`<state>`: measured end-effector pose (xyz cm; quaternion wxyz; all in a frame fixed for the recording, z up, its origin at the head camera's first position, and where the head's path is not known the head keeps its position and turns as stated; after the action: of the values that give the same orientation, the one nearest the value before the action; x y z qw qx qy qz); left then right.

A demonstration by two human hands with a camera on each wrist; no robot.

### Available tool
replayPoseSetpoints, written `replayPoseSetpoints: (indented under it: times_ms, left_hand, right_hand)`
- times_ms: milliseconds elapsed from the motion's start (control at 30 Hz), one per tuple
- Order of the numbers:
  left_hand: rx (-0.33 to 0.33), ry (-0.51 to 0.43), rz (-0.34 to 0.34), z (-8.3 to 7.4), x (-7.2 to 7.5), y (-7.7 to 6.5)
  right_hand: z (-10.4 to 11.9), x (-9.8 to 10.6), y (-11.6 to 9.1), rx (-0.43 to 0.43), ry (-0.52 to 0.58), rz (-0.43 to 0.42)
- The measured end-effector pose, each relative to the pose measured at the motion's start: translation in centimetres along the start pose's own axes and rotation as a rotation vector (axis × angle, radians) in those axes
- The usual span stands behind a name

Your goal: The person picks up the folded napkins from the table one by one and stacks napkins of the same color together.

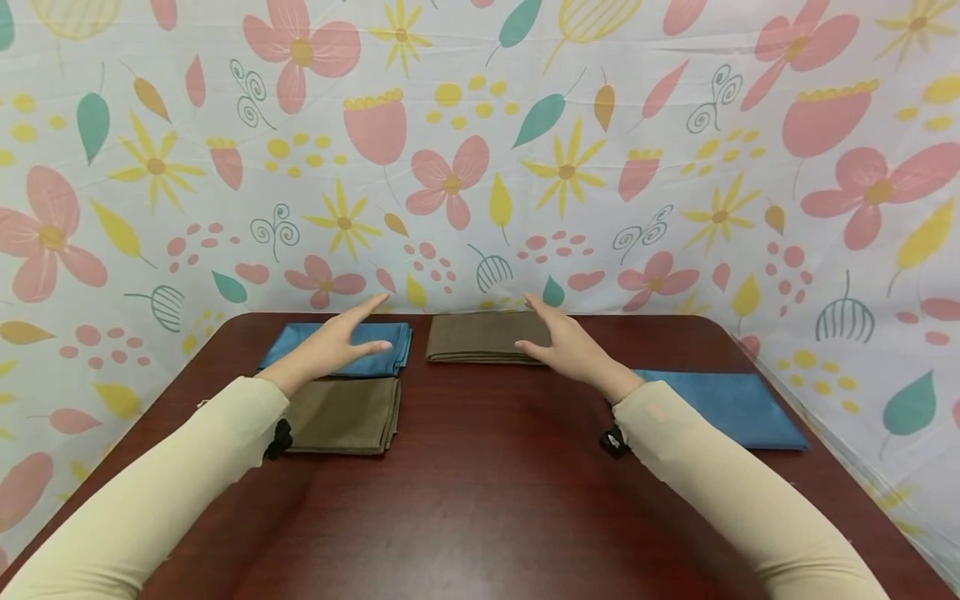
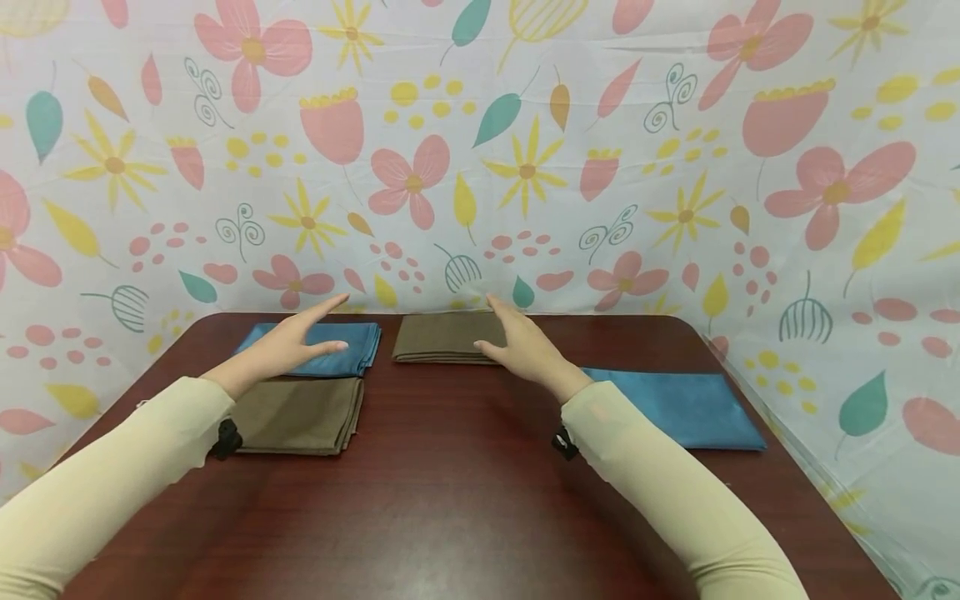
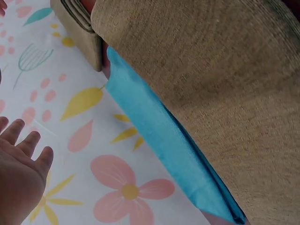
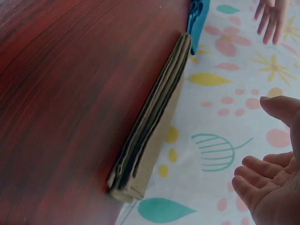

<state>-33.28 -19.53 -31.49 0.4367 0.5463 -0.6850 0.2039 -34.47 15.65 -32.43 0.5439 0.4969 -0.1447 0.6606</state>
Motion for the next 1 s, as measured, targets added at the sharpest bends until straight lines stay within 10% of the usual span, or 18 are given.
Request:
replayPoseSetpoints:
  times_ms: [1000]
  left_hand:
    - [0.078, -0.043, -0.077, 3.4, 2.9, -0.9]
  right_hand:
    - [1.8, -3.8, 2.7, -0.115, 0.211, -0.067]
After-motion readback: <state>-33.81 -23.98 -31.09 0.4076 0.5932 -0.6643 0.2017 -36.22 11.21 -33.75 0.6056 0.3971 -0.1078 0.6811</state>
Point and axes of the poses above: each hand's wrist, its own y-axis towards the middle knuckle, its own x-axis out of the back of the hand, z = x × y, the point moved 3 cm from there along y, towards the middle knuckle, and after that the axes turned 8 degrees about -z, right-handed, at the moved point
